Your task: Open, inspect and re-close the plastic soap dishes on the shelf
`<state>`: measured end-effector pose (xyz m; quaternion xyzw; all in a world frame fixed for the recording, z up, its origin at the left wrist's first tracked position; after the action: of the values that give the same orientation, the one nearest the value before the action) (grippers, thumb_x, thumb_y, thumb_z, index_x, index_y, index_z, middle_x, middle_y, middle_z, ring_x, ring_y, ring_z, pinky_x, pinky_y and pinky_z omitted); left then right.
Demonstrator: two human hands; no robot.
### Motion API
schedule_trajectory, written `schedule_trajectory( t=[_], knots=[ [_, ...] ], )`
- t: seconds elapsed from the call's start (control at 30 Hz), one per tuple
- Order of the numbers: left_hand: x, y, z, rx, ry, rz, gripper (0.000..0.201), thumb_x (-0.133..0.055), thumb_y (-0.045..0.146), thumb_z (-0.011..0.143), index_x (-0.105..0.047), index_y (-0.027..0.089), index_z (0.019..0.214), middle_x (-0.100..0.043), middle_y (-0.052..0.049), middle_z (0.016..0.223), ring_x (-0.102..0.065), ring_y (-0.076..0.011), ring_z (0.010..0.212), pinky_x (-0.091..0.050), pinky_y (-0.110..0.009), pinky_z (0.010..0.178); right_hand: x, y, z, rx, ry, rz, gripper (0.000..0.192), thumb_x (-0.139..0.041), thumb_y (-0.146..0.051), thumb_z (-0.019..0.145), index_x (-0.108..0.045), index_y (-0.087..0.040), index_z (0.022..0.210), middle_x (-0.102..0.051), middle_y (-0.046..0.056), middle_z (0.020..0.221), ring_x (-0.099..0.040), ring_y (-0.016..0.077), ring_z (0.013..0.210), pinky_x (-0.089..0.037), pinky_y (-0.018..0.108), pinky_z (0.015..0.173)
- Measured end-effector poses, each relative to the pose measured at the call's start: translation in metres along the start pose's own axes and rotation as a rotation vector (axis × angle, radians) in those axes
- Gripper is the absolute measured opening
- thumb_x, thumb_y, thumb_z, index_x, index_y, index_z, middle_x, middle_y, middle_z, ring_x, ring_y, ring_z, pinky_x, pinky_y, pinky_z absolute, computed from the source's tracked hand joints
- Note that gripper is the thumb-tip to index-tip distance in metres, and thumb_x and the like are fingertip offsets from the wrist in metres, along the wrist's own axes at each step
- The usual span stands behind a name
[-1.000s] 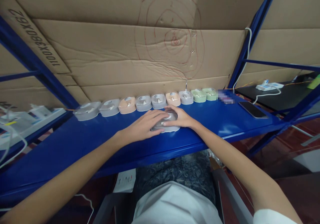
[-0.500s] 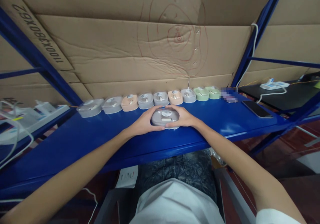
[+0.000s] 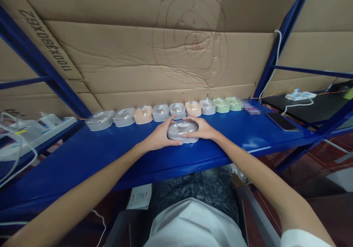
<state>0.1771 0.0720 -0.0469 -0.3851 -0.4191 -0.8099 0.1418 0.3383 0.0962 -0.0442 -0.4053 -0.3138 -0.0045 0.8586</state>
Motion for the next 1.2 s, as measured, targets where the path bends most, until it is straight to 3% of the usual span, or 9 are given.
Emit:
schedule_trajectory(
  t=[0.1,0.2,0.37,0.5,0.63,0.7,0.83,0.97,1.2],
  knots=[
    [0.001,-0.001,-0.002,0.049,-0.012,-0.018,0.135,-0.098,0.058,0.067,-0.02,0.026,0.173,-0.054,-0.023,0.16,-0.051,-0.0466,0.151,-0.041,-0.066,0.123,0.011,0.0,0.001,0.002,0.029,0.044,0.07,-0.093,-0.057,0.077,-0.072,-0.028,0.137,-0.073,0.009,0.143,-0.067,0.0343,0.136,-0.048,0.058,0.123],
    [0.004,0.0,-0.003,0.076,-0.013,-0.028,0.135,-0.097,0.06,0.068,-0.02,0.025,0.174,-0.056,-0.022,0.156,-0.054,-0.0448,0.147,-0.041,-0.064,0.123,0.041,0.003,-0.004,-0.038,0.096,0.043,0.069,-0.091,-0.059,0.079,-0.072,-0.03,0.139,-0.071,0.009,0.147,-0.066,0.0354,0.138,-0.049,0.059,0.123],
    [0.006,-0.001,-0.001,0.092,-0.032,0.017,0.131,-0.096,0.064,0.066,-0.03,0.023,0.171,-0.057,-0.02,0.156,-0.053,-0.0464,0.147,-0.04,-0.063,0.124,0.104,0.02,-0.038,-0.171,0.161,-0.237,0.072,-0.092,-0.061,0.076,-0.073,-0.029,0.139,-0.073,0.01,0.144,-0.068,0.0398,0.134,-0.048,0.065,0.122],
    [0.004,-0.003,0.0,0.082,-0.07,0.055,0.126,-0.094,0.065,0.067,-0.035,0.021,0.169,-0.054,-0.021,0.161,-0.047,-0.0481,0.152,-0.039,-0.063,0.125,0.129,0.04,-0.069,-0.256,0.147,-0.365,0.074,-0.09,-0.063,0.076,-0.074,-0.026,0.138,-0.075,0.012,0.141,-0.07,0.0412,0.131,-0.051,0.064,0.119],
    [0.0,-0.004,-0.002,0.065,-0.123,0.101,0.121,-0.091,0.067,0.071,-0.035,0.022,0.169,-0.039,-0.021,0.174,-0.036,-0.0505,0.16,-0.032,-0.068,0.128,0.135,0.052,-0.08,-0.283,0.162,-0.392,0.073,-0.088,-0.064,0.077,-0.074,-0.027,0.138,-0.075,0.011,0.142,-0.07,0.0413,0.132,-0.052,0.063,0.119],
    [-0.001,-0.004,-0.002,0.053,-0.136,0.117,0.118,-0.089,0.066,0.074,-0.035,0.021,0.169,-0.039,-0.021,0.174,-0.037,-0.0497,0.16,-0.031,-0.067,0.129,0.133,0.052,-0.078,-0.275,0.144,-0.404,0.074,-0.088,-0.064,0.077,-0.074,-0.028,0.139,-0.075,0.011,0.144,-0.069,0.0408,0.134,-0.052,0.063,0.12],
    [0.0,-0.003,-0.001,0.053,-0.128,0.127,0.114,-0.089,0.063,0.073,-0.041,0.018,0.166,-0.047,-0.022,0.169,-0.04,-0.0493,0.157,-0.034,-0.065,0.128,0.123,0.049,-0.072,-0.238,0.064,-0.452,0.076,-0.088,-0.065,0.077,-0.072,-0.029,0.142,-0.074,0.01,0.145,-0.069,0.0404,0.134,-0.052,0.063,0.119],
    [0.001,-0.002,0.0,0.025,-0.119,0.116,0.095,-0.09,0.063,0.073,-0.056,0.023,0.152,-0.061,-0.017,0.153,-0.051,-0.0472,0.147,-0.043,-0.064,0.121,0.115,0.046,-0.07,-0.216,-0.019,-0.533,0.08,-0.088,-0.066,0.077,-0.07,-0.03,0.146,-0.073,0.01,0.145,-0.067,0.0416,0.135,-0.051,0.064,0.118],
    [0.002,0.001,0.0,0.017,-0.117,0.098,0.082,-0.091,0.062,0.073,-0.062,0.023,0.14,-0.066,-0.014,0.143,-0.059,-0.0429,0.137,-0.047,-0.06,0.116,0.111,0.049,-0.072,-0.203,-0.097,-0.542,0.083,-0.087,-0.066,0.079,-0.064,-0.033,0.152,-0.07,0.009,0.15,-0.063,0.0419,0.139,-0.049,0.065,0.119]
  ],
)
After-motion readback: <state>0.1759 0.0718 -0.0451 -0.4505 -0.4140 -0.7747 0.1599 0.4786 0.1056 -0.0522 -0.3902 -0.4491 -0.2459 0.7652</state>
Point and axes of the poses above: each hand's wrist, its own z-axis towards the middle knuckle, its own x-axis out of the back of the hand, y = z × x, the point moved 10 cm from there along z, towards the middle knuckle
